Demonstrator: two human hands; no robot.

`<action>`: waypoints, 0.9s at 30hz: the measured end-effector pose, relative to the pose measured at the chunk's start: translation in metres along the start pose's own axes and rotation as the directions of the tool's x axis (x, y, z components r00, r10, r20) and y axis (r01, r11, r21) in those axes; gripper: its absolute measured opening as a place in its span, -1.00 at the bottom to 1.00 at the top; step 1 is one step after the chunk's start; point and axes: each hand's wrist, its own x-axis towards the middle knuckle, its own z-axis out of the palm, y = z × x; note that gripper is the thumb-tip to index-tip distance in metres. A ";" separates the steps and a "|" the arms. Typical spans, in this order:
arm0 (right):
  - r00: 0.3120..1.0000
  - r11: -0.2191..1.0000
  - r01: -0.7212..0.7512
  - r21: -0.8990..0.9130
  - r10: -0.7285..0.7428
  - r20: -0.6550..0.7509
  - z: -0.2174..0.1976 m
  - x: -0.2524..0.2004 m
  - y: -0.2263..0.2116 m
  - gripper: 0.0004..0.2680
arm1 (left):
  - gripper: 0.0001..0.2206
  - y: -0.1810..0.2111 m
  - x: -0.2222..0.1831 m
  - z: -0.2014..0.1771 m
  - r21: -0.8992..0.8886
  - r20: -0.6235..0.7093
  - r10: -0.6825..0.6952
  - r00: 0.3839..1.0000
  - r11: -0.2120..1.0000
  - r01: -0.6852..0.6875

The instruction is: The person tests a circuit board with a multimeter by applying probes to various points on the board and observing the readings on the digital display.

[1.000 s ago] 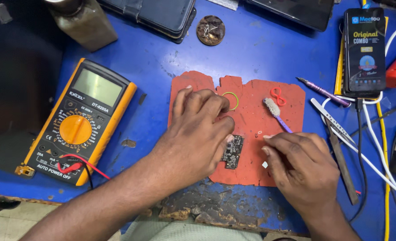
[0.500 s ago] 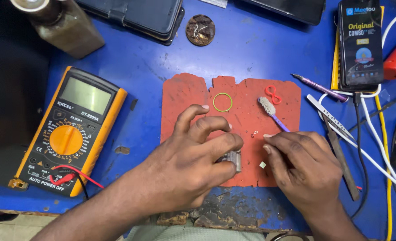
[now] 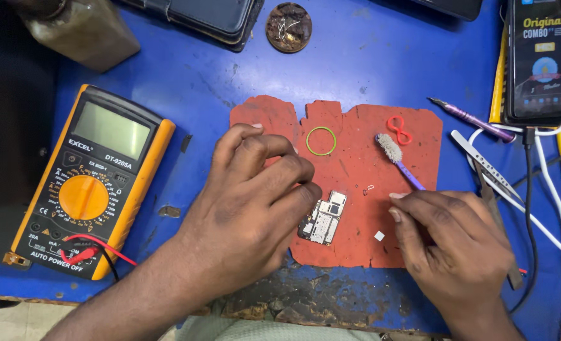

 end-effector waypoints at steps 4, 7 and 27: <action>1.000 1.000 0.001 -0.002 -0.001 0.004 0.000 0.000 0.001 -0.89 | -0.78 0.000 0.000 0.001 0.015 0.011 -0.002 1.000 1.000 0.002; 1.000 1.000 -0.002 -0.009 0.002 0.008 -0.001 0.000 0.000 -0.89 | -0.79 -0.001 0.000 0.002 0.022 0.017 -0.006 1.000 1.000 0.005; 0.931 0.944 0.301 0.135 -0.321 0.173 0.013 0.013 -0.023 -0.63 | -0.70 -0.001 0.000 0.004 0.085 -0.077 -0.076 0.994 0.993 0.082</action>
